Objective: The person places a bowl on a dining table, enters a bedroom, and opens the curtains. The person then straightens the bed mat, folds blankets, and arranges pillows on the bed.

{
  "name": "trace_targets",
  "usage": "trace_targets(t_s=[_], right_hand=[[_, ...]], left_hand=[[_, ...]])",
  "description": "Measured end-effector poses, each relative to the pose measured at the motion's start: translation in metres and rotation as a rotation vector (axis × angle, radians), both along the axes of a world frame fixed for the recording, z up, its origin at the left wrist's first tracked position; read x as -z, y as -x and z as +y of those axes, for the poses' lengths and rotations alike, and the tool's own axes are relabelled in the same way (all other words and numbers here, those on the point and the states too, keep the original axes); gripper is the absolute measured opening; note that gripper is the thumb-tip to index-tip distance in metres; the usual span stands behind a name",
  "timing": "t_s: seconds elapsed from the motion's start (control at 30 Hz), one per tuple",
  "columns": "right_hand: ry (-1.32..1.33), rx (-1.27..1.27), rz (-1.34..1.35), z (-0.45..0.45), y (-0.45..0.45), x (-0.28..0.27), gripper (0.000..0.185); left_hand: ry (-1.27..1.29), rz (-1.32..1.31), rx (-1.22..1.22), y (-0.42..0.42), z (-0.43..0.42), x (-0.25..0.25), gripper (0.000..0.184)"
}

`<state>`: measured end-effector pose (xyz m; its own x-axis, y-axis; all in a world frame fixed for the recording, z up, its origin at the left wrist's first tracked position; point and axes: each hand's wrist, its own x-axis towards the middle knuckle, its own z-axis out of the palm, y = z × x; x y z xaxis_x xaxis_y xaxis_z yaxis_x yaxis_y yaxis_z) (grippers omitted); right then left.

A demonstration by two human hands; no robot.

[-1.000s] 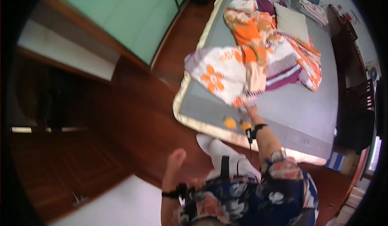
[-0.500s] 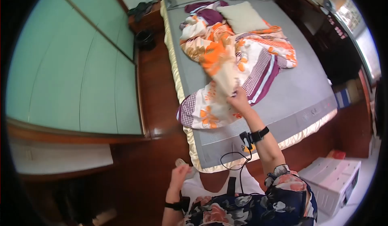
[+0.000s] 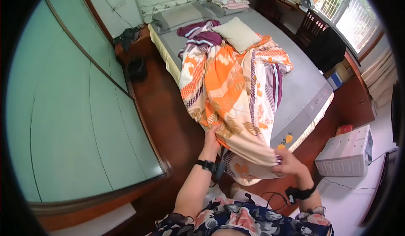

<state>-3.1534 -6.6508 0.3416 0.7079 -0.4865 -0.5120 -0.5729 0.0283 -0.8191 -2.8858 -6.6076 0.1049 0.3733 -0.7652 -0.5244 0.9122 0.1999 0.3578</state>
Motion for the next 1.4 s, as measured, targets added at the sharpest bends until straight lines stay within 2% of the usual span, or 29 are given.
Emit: trace_targets(t_s=[0.03, 0.07, 0.1, 0.17, 0.23, 0.27, 0.3, 0.37, 0.4, 0.43, 0.47, 0.57, 0.6, 0.67, 0.73, 0.77, 0.8, 0.87, 0.9, 0.93, 0.97, 1.0, 1.03, 1.13, 1.17, 1.23, 1.3, 1.33, 1.4], right_hand=[[0.218, 0.037, -0.071, -0.006, 0.008, 0.003, 0.042], [0.413, 0.066, -0.06, -0.007, 0.009, -0.006, 0.036], [0.429, 0.075, -0.071, -0.01, 0.013, -0.009, 0.036], [0.75, 0.07, -0.114, -0.015, 0.015, -0.012, 0.032], [0.838, 0.374, -0.312, -0.016, -0.002, -0.02, 0.03], [0.963, 0.505, -0.369, -0.024, -0.01, -0.027, 0.026], [0.917, 0.621, -0.396, -0.042, 0.002, -0.017, 0.035], [0.96, 0.812, -0.459, -0.062, -0.038, -0.022, 0.053], [1.122, 0.618, -0.406, -0.068, -0.058, -0.015, 0.061], [1.012, 0.506, -0.346, -0.076, -0.077, 0.0, 0.07], [0.905, 0.396, -0.279, -0.085, -0.096, 0.015, 0.08], [0.95, 0.297, -0.268, -0.126, -0.136, 0.136, 0.09], [0.91, 0.394, -0.296, -0.134, -0.164, 0.149, 0.09], [0.841, 0.593, -0.375, -0.165, -0.238, 0.154, 0.088], [0.645, 0.84, -0.52, -0.187, -0.279, 0.185, 0.087], [0.518, 0.986, -0.661, -0.208, -0.289, 0.21, 0.087], [0.504, 1.117, -0.707, -0.231, -0.291, 0.203, 0.086], [0.647, 1.289, -0.642, -0.265, -0.274, 0.155, 0.084], [0.739, 1.34, -0.589, -0.276, -0.258, 0.128, 0.083], [0.799, 1.381, -0.527, -0.281, -0.242, 0.108, 0.082], [0.859, 1.42, -0.465, -0.281, -0.227, 0.089, 0.081], [0.91, 1.456, -0.399, -0.279, -0.212, 0.074, 0.08], [0.947, 1.489, -0.327, -0.273, -0.2, 0.064, 0.079], [1.009, 1.577, -0.096, -0.243, -0.178, 0.05, 0.076], [1.003, 1.6, -0.016, -0.234, -0.179, 0.047, 0.075], [0.972, 1.674, 0.149, -0.214, -0.184, 0.04, 0.073], [0.917, 1.743, 0.268, -0.198, -0.199, 0.039, 0.071], [0.88, 1.758, 0.342, -0.191, -0.207, 0.036, 0.07], [0.807, 1.782, 0.436, -0.185, -0.22, 0.041, 0.068]], left_hand=[[0.004, -0.175, -0.033, -0.006, 0.001, -0.03, 0.033], [0.02, -0.186, -0.023, -0.014, -0.005, -0.058, 0.033], [0.141, -0.337, -0.065, -0.026, -0.015, -0.088, 0.031], [0.306, -0.559, -0.103, -0.048, -0.035, -0.149, 0.03], [0.38, -0.728, -0.018, -0.06, -0.046, -0.198, 0.025], [0.412, -0.824, 0.057, -0.06, -0.049, -0.219, 0.021], [0.491, -0.87, 0.028, -0.05, -0.047, -0.248, 0.005], [0.623, -1.421, 0.067, -0.046, -0.046, -0.258, 0.029], [0.746, -1.379, 0.231, -0.04, -0.047, -0.256, 0.029], [0.822, -1.447, 0.274, -0.042, -0.048, -0.265, 0.026], [0.9, -1.474, 0.311, -0.043, -0.059, -0.254, 0.025], [0.894, -1.625, 0.605, -0.068, -0.102, -0.207, 0.031], [0.872, -1.618, 0.609, -0.085, -0.112, -0.194, 0.031], [0.742, -1.729, 0.851, -0.138, -0.15, -0.176, 0.03], [0.587, -0.941, 1.208, -0.211, -0.17, -0.176, 0.038], [0.672, -0.648, 1.09, -0.249, -0.182, -0.154, 0.041], [0.654, -0.526, 1.003, -0.293, -0.19, -0.15, 0.036], [0.366, -0.774, 0.75, -0.368, -0.209, -0.088, 0.033], [0.093, -0.761, 0.644, -0.4, -0.214, -0.034, 0.039], [-0.266, -0.721, 0.677, -0.419, -0.224, -0.03, 0.061], [-0.47, -0.676, 0.672, -0.436, -0.234, -0.015, 0.069], [-0.609, -0.562, 0.67, -0.451, -0.248, 0.016, 0.093], [-0.619, -0.472, 0.688, -0.465, -0.265, 0.053, 0.108], [-0.658, -0.467, 0.785, -0.486, -0.302, 0.095, 0.1], [-0.496, -0.479, 0.785, -0.493, -0.317, 0.107, 0.091], [-0.34, -0.477, 0.832, -0.503, -0.349, 0.109, 0.082], [-0.143, 0.395, 0.616, -0.495, -0.41, 0.098, 0.061], [-0.198, 0.313, 0.653, -0.481, -0.433, 0.107, 0.052], [-0.151, 0.252, 0.692, -0.481, -0.471, 0.08, 0.041]])
